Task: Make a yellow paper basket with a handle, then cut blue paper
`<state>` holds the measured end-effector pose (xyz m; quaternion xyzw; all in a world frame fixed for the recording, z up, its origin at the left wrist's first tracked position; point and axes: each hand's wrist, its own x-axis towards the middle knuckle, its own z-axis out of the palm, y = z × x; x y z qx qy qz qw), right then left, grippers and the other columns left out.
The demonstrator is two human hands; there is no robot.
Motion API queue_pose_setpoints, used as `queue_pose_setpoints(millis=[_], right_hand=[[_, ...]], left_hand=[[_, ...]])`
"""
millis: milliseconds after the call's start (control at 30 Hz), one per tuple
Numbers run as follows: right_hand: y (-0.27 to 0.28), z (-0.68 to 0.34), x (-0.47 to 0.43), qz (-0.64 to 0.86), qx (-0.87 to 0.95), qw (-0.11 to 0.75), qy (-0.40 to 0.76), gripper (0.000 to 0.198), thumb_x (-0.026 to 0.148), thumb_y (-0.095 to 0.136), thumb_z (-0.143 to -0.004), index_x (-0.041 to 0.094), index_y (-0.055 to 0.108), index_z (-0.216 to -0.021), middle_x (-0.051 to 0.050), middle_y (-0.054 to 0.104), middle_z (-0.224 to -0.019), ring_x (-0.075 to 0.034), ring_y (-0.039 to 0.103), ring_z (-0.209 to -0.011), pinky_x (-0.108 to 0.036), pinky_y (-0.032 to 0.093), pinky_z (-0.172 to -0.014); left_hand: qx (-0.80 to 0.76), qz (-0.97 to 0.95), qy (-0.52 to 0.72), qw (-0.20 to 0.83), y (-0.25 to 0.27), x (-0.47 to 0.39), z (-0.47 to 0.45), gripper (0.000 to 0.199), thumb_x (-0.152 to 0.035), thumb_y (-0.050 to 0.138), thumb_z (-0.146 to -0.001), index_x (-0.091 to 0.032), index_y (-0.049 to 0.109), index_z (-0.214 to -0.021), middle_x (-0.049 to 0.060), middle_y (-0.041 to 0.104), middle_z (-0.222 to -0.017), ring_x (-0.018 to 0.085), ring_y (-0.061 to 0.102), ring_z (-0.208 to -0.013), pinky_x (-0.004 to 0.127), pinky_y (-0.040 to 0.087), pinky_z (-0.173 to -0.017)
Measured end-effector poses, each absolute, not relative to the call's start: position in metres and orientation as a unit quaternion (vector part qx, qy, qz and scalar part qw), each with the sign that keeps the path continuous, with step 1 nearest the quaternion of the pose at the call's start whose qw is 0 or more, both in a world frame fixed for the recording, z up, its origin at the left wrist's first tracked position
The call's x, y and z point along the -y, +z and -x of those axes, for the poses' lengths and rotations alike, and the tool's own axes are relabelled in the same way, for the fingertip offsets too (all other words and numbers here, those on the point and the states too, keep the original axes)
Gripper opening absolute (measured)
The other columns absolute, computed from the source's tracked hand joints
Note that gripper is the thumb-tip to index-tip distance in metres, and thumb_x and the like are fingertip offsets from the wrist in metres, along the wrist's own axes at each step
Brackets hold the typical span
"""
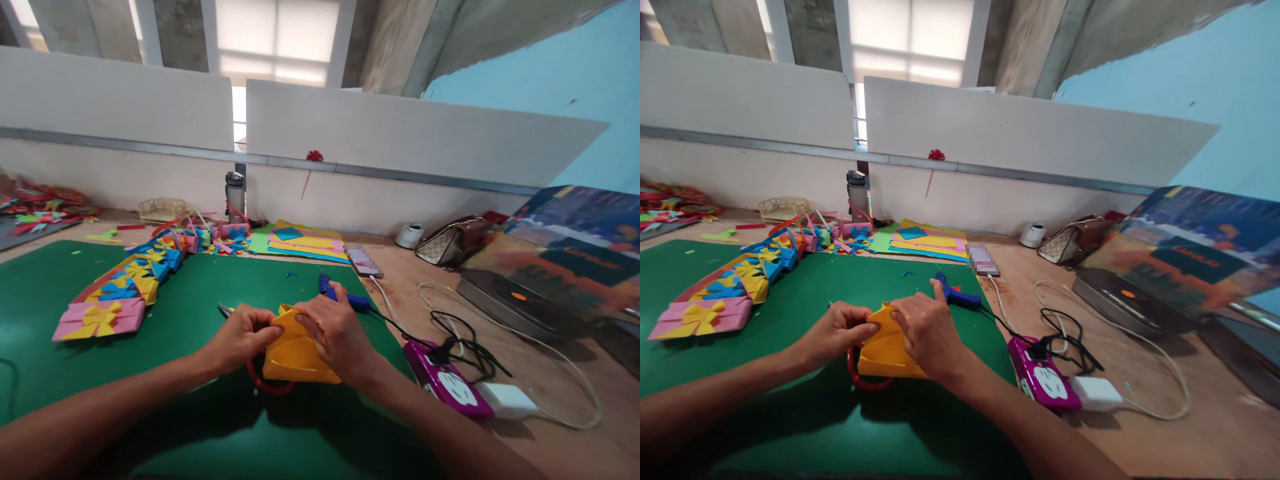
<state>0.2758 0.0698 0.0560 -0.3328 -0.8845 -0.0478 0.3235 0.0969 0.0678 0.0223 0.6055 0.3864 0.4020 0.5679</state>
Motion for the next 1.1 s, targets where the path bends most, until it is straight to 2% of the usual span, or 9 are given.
queue_pose_setpoints(millis=[133,233,300,500,633,767,867,933,1100], right_hand=[[0.066,-0.281,-0.069,0.375,0.834,0.404,0.042,0.018,0.025,0.043,-0.088,0.02,0.059,-0.094,-0.003,0.068,-0.08,-0.017,0.06,-0.076,-0.044,0.027,-0.093],[0.077,-0.287,-0.07,0.401,0.765,0.485,0.134,0.024,0.034,0.039,-0.09,0.021,0.059,-0.095,-0.003,0.065,-0.077,-0.017,0.059,-0.075,-0.035,0.041,-0.079],[0.081,-0.289,-0.072,0.408,0.727,0.521,0.183,0.027,0.038,0.039,-0.09,0.02,0.059,-0.092,-0.003,0.063,-0.074,-0.016,0.058,-0.073,-0.03,0.043,-0.069],[0.079,-0.29,-0.077,0.428,0.669,0.543,0.273,0.034,0.044,0.038,-0.088,0.018,0.058,-0.09,-0.002,0.061,-0.067,-0.015,0.055,-0.065,-0.027,0.044,-0.06],[0.078,-0.292,-0.08,0.438,0.655,0.55,0.278,0.035,0.045,0.037,-0.088,0.017,0.058,-0.09,-0.002,0.061,-0.065,-0.015,0.056,-0.066,-0.028,0.044,-0.062],[0.079,-0.29,-0.076,0.431,0.731,0.482,0.218,0.023,0.037,0.047,-0.085,0.018,0.059,-0.088,-0.004,0.065,-0.076,-0.016,0.059,-0.073,-0.03,0.045,-0.066],[0.076,-0.284,-0.067,0.403,0.824,0.389,0.081,0.01,0.026,0.056,-0.08,0.019,0.06,-0.086,-0.005,0.066,-0.087,-0.019,0.059,-0.082,-0.038,0.04,-0.081],[0.072,-0.28,-0.06,0.375,0.861,0.343,-0.01,0.01,0.021,0.057,-0.08,0.018,0.06,-0.088,-0.006,0.066,-0.088,-0.02,0.058,-0.084,-0.043,0.034,-0.087],[0.063,-0.273,-0.053,0.333,0.877,0.315,-0.145,0.014,0.019,0.048,-0.085,0.016,0.06,-0.079,-0.006,0.062,-0.076,-0.018,0.053,-0.073,-0.038,0.036,-0.08]], left_hand=[[-0.397,-0.577,0.391,0.597,0.026,-0.068,-0.096,0.026,-0.037,0.064,-0.066,-0.012,0.062,-0.063,-0.001,0.058,-0.055,0.009,0.049,-0.049,0.018,0.038,-0.048],[-0.407,-0.555,0.398,0.607,0.028,-0.068,-0.093,0.026,-0.037,0.065,-0.065,-0.011,0.062,-0.064,0.001,0.062,-0.058,0.011,0.054,-0.053,0.02,0.04,-0.052],[-0.412,-0.539,0.406,0.612,0.027,-0.069,-0.091,0.025,-0.036,0.065,-0.065,-0.011,0.061,-0.064,0.001,0.063,-0.06,0.012,0.056,-0.055,0.021,0.041,-0.054],[-0.424,-0.495,0.42,0.632,0.019,-0.075,-0.086,0.027,-0.037,0.068,-0.064,-0.011,0.06,-0.067,0.004,0.065,-0.064,0.016,0.061,-0.058,0.025,0.045,-0.056],[-0.424,-0.499,0.422,0.627,0.02,-0.075,-0.086,0.025,-0.035,0.067,-0.064,-0.011,0.06,-0.065,0.003,0.064,-0.062,0.015,0.061,-0.058,0.025,0.045,-0.057],[-0.424,-0.546,0.423,0.585,0.025,-0.071,-0.088,0.025,-0.037,0.063,-0.067,-0.012,0.061,-0.064,0.001,0.063,-0.06,0.012,0.056,-0.055,0.021,0.042,-0.052],[-0.426,-0.586,0.429,0.539,0.027,-0.065,-0.093,0.026,-0.038,0.061,-0.067,-0.012,0.062,-0.064,0.0,0.06,-0.056,0.011,0.051,-0.05,0.019,0.039,-0.046],[-0.427,-0.61,0.43,0.51,0.028,-0.062,-0.097,0.026,-0.037,0.059,-0.068,-0.012,0.061,-0.062,-0.002,0.056,-0.051,0.009,0.046,-0.046,0.018,0.035,-0.043],[-0.419,-0.645,0.423,0.479,0.03,-0.056,-0.105,0.023,-0.032,0.054,-0.071,-0.013,0.062,-0.06,-0.003,0.051,-0.049,0.007,0.04,-0.046,0.017,0.031,-0.043]])
